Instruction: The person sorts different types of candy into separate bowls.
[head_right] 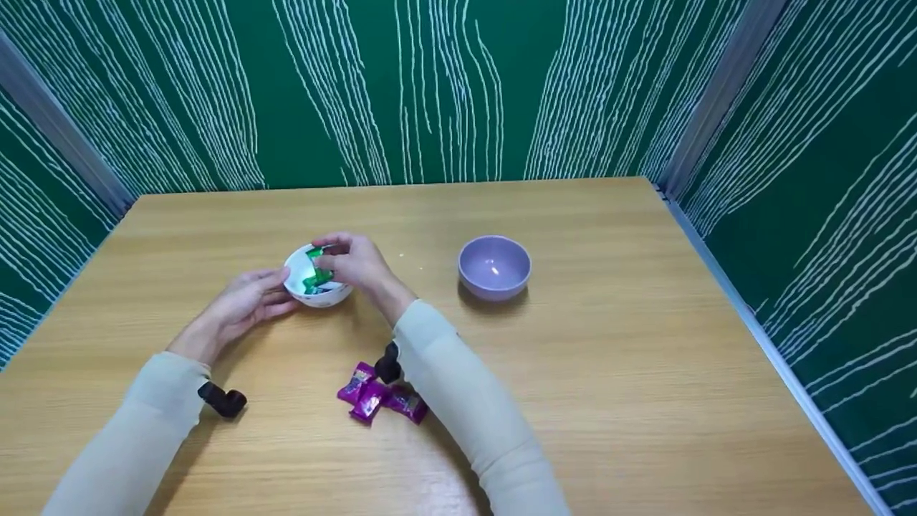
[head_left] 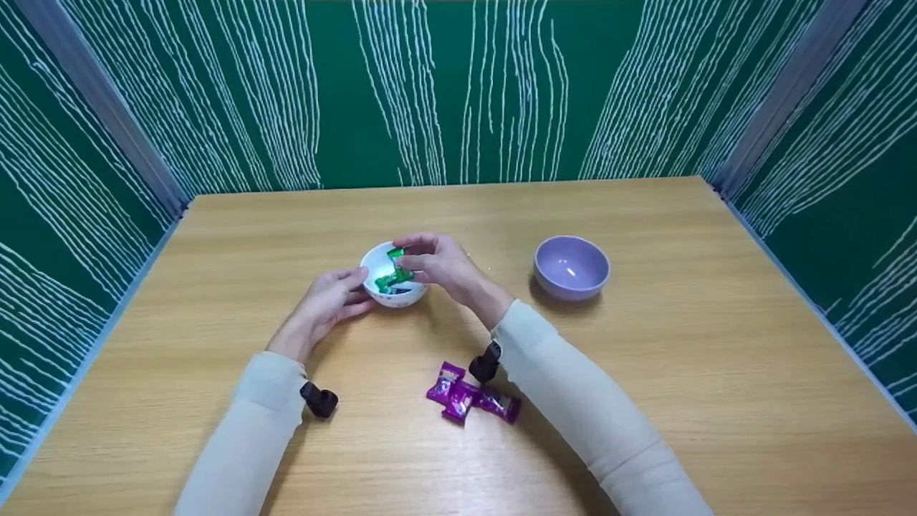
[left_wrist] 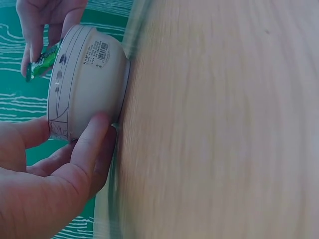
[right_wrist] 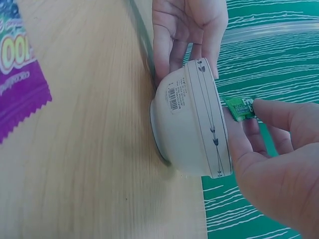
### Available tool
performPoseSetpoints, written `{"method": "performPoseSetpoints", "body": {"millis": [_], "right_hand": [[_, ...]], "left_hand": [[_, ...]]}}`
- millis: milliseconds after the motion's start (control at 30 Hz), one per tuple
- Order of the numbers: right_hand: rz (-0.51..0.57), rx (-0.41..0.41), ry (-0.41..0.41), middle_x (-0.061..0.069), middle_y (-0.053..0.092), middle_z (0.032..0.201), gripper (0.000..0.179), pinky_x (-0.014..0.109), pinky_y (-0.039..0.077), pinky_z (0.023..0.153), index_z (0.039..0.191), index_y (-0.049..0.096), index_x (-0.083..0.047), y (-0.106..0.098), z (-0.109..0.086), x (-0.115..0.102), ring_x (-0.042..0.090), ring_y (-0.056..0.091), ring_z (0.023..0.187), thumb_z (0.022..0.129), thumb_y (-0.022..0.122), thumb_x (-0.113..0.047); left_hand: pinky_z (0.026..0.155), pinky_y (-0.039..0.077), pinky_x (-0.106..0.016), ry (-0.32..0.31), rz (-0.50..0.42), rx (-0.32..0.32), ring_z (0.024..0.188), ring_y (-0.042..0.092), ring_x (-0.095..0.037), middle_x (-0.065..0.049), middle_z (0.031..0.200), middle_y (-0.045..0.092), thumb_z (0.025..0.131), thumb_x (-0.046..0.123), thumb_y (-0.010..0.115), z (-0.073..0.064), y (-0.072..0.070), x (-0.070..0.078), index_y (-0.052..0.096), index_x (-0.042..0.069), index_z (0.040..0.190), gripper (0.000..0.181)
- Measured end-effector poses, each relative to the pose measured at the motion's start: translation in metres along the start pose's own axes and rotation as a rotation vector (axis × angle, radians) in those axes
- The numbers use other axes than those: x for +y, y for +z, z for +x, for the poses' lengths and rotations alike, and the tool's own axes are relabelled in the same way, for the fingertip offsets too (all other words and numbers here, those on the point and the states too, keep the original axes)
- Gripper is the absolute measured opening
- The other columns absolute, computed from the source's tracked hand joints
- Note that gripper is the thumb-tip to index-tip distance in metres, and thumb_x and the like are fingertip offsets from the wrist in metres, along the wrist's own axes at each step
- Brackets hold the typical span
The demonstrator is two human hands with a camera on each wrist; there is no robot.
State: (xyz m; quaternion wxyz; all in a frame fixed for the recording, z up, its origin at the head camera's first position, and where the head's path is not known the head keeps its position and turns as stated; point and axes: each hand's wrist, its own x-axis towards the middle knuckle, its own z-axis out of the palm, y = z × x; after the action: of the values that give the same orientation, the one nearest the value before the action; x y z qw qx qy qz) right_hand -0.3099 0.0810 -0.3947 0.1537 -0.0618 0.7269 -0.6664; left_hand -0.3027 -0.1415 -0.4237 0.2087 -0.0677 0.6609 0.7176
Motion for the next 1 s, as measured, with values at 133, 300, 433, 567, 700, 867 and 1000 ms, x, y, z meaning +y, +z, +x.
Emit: {"method": "performPoseSetpoints", "body": {"millis": [133, 300, 433, 567, 700, 867, 1000], "right_hand": [[0.071, -0.016, 0.023, 0.007, 0.059, 0.133, 0.035, 0.032, 0.057, 0.096, 0.135, 0.064, -0.008, -0.002, 0.000, 0.000, 0.025, 0.060, 0.120, 0.100, 0.064, -0.009], [0.186, -0.056, 0.030, 0.020, 0.055, 0.140, 0.039, 0.032, 0.057, 0.096, 0.139, 0.057, 0.001, -0.002, 0.000, -0.001, 0.033, 0.060, 0.123, 0.101, 0.062, -0.005], [0.203, -0.067, 0.027, 0.021, 0.054, 0.140, 0.041, 0.032, 0.057, 0.096, 0.141, 0.054, 0.003, -0.002, 0.000, -0.002, 0.034, 0.059, 0.124, 0.102, 0.060, -0.006], [0.187, -0.046, 0.038, 0.017, 0.059, 0.135, 0.040, 0.031, 0.057, 0.095, 0.141, 0.055, 0.001, -0.004, -0.003, -0.001, 0.032, 0.061, 0.121, 0.102, 0.061, -0.008], [0.174, -0.051, 0.049, 0.019, 0.057, 0.137, 0.040, 0.031, 0.058, 0.094, 0.142, 0.054, 0.000, -0.004, -0.004, -0.001, 0.033, 0.061, 0.121, 0.103, 0.059, -0.009], [0.161, -0.035, 0.063, 0.017, 0.059, 0.134, 0.039, 0.031, 0.059, 0.092, 0.141, 0.054, -0.002, -0.005, -0.005, -0.002, 0.032, 0.064, 0.116, 0.103, 0.060, -0.011], [0.163, -0.030, 0.068, 0.013, 0.060, 0.132, 0.040, 0.032, 0.059, 0.092, 0.141, 0.055, -0.004, -0.005, -0.006, -0.004, 0.034, 0.061, 0.121, 0.103, 0.061, -0.013]], "left_hand": [[0.103, 0.053, -0.037, 0.004, -0.001, -0.001, 0.132, 0.052, -0.032, -0.021, 0.146, 0.048, 0.108, 0.028, 0.051, 0.000, 0.001, -0.001, 0.032, -0.004, 0.154, 0.059], [0.105, 0.051, -0.039, 0.019, -0.012, -0.014, 0.133, 0.050, -0.033, -0.022, 0.147, 0.047, 0.109, 0.025, 0.048, 0.000, 0.000, -0.002, 0.035, -0.006, 0.152, 0.054], [0.106, 0.050, -0.040, 0.021, -0.028, -0.018, 0.134, 0.050, -0.033, -0.023, 0.147, 0.047, 0.109, 0.024, 0.048, 0.001, 0.000, -0.003, 0.034, -0.006, 0.152, 0.054], [0.106, 0.050, -0.039, 0.018, -0.036, -0.022, 0.135, 0.050, -0.033, -0.023, 0.148, 0.047, 0.109, 0.025, 0.049, 0.002, 0.002, -0.005, 0.033, -0.006, 0.153, 0.056], [0.105, 0.052, -0.038, 0.008, -0.032, -0.015, 0.134, 0.051, -0.033, -0.022, 0.146, 0.048, 0.109, 0.025, 0.049, 0.000, 0.002, -0.005, 0.034, -0.006, 0.152, 0.055], [0.102, 0.053, -0.036, -0.009, -0.020, 0.002, 0.132, 0.052, -0.030, -0.020, 0.146, 0.048, 0.109, 0.027, 0.050, -0.002, 0.002, 0.001, 0.034, -0.003, 0.153, 0.056], [0.099, 0.055, -0.034, -0.022, -0.007, 0.023, 0.130, 0.054, -0.029, -0.018, 0.145, 0.050, 0.108, 0.027, 0.053, -0.002, 0.000, 0.005, 0.035, -0.002, 0.153, 0.057]]}}
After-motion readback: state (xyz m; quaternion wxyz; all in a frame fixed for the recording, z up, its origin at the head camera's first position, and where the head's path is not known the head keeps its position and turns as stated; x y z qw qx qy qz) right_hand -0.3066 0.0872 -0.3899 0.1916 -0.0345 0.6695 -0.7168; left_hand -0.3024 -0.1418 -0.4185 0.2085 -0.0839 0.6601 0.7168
